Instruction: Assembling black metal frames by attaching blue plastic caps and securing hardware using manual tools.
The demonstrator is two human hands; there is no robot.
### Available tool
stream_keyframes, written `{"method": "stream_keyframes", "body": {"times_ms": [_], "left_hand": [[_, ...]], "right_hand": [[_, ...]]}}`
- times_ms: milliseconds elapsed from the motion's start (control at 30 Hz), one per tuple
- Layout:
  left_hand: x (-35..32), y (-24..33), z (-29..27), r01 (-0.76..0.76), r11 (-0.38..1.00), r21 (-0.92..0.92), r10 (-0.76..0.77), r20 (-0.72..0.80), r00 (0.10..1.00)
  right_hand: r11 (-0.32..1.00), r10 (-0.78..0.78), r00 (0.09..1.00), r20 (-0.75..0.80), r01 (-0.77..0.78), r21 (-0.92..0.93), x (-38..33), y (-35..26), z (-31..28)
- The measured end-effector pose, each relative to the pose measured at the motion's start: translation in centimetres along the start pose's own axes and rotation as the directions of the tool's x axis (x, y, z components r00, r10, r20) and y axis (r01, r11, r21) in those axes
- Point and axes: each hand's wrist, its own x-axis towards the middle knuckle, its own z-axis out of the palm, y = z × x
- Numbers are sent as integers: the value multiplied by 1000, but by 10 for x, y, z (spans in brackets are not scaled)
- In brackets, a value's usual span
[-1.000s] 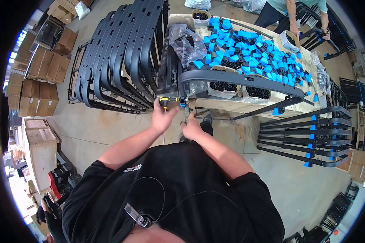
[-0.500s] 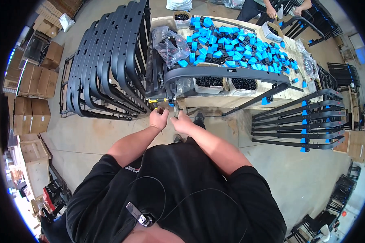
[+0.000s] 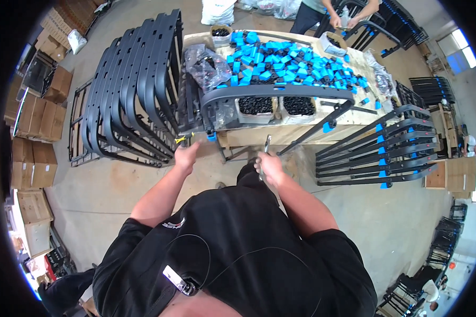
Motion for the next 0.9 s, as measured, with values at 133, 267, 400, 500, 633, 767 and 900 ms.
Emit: {"method": "stream_keyframes", "body": {"times_ms": [133,267,400,500,633,767,900], "left_hand": [[-42,-22,-5,-266,952,155,249,119,961],[-99,19,30,-447,894,-11,426,321,846],[-142,92,119,-477,873,-105,464,483,743],[-191,142,194,-431,892,-139,421,604,677],[-210,128,274,-670,741,-49,594,512,620],[-208,127,337,-594,791,146,501,402,766],[-214,127,392,-338,941,2,277,569,775]], "right_hand": [[941,-98,995,12,96,-323,-15,-2,-59],[848,-111,986,125,159,-506,-44,-46,-63],[940,-133,905,405,244,-237,-58,-88,-59],[966,-241,869,432,260,17,-44,-111,-86],[953,-298,885,357,299,54,-29,-142,-172],[931,-335,860,386,365,-5,-33,-163,-241],[949,-279,857,432,315,-10,-24,-162,-284]]}}
